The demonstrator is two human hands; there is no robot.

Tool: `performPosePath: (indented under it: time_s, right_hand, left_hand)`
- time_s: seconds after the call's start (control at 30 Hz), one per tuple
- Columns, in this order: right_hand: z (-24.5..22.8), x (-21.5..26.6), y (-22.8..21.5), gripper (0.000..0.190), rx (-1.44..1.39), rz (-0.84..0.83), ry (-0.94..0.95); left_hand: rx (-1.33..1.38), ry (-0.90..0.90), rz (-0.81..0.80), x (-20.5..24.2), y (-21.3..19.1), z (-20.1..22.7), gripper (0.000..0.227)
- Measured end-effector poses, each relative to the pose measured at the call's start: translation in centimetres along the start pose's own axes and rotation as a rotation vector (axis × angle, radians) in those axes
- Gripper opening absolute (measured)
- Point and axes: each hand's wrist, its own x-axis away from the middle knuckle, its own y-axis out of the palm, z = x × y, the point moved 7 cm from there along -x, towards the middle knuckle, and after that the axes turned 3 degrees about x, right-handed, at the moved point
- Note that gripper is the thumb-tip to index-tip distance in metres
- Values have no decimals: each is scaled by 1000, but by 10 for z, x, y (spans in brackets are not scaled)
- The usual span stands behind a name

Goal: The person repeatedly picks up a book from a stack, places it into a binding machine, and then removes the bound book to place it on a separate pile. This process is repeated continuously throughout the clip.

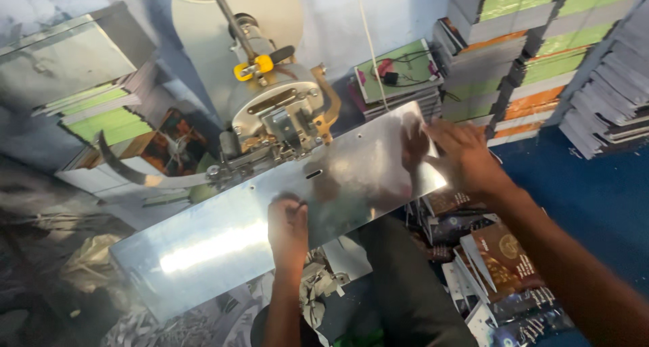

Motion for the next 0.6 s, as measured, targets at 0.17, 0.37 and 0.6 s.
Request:
performPosePath:
  time_s: [0.17, 0.37, 0.6]
  right_hand:
    - [-52, -19, 15, 64, -120, 31, -152]
    - [-116, -27, 31, 59, -228, 10, -297]
    - [-189, -43, 48, 50, -359, 106, -499]
  left_hand:
    - [236, -23, -82, -3, -4, -11, 16]
    - [389, -115, -185, 1, -6, -21, 14]
    - [356, -284, -107, 18, -46, -24, 31]
